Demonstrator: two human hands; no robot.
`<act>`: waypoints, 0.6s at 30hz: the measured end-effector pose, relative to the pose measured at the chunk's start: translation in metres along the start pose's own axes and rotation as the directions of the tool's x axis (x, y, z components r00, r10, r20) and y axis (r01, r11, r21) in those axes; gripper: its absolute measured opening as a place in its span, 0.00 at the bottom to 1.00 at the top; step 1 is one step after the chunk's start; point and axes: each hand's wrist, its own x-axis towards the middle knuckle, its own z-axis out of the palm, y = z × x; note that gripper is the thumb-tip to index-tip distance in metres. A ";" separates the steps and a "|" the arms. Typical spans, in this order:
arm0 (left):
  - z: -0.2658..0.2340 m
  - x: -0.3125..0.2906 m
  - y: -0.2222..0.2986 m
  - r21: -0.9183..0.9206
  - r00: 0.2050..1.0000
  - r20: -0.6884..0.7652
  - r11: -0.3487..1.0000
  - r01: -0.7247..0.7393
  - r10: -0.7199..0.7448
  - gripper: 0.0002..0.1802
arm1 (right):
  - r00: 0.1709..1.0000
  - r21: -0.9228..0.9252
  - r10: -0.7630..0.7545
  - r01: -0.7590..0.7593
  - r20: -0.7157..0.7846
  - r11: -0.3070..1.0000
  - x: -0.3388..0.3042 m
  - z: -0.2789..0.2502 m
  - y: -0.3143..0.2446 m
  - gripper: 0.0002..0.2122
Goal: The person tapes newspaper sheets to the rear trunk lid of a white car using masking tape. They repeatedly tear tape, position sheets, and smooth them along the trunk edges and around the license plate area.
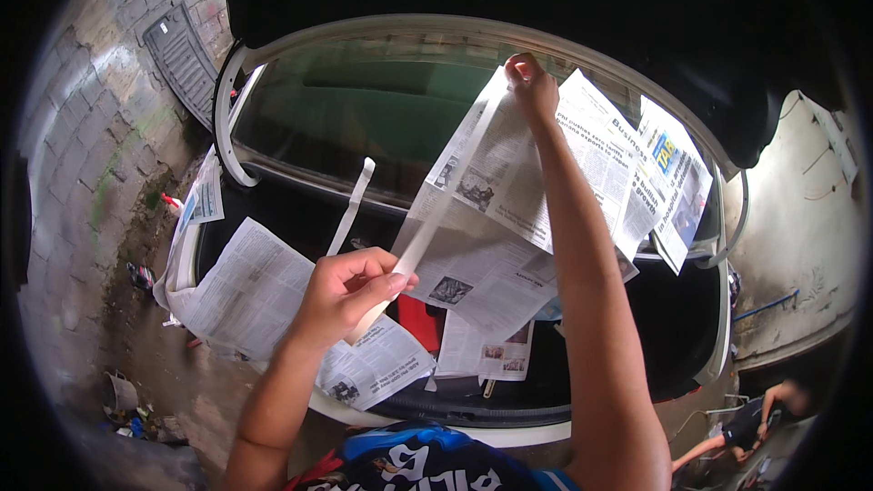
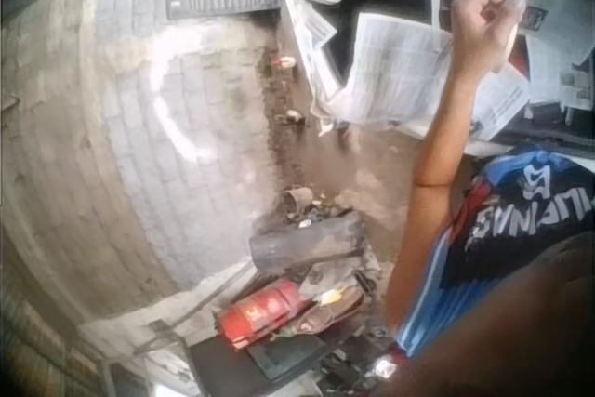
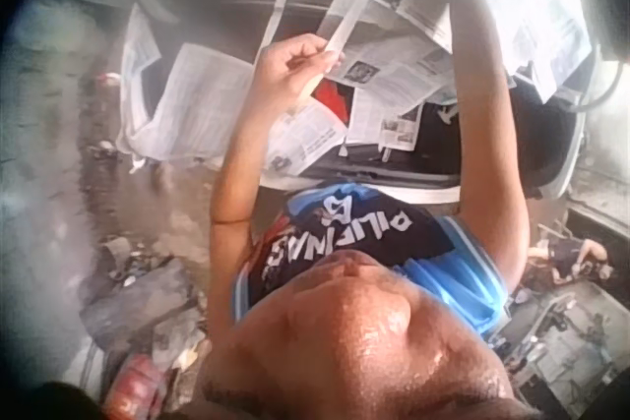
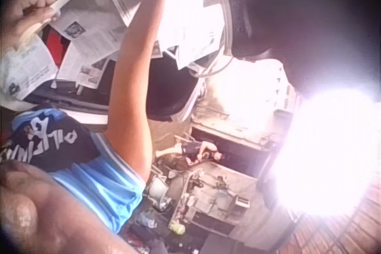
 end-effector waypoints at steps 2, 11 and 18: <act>0.001 -0.006 0.003 -0.038 0.999 -0.015 0.999 0.030 -0.031 0.10 | 0.999 -0.145 0.051 -0.049 0.007 0.988 0.001 0.005 -0.005 0.06; -0.012 -0.005 0.006 -0.184 0.973 -0.216 0.982 0.045 -0.085 0.09 | 0.971 -0.244 0.122 -0.171 -0.205 0.955 0.005 0.024 -0.014 0.01; -0.025 -0.005 0.023 -0.194 0.974 -0.183 0.977 0.094 -0.130 0.09 | 0.968 -0.260 0.133 -0.188 -0.215 0.947 0.004 0.026 -0.015 0.00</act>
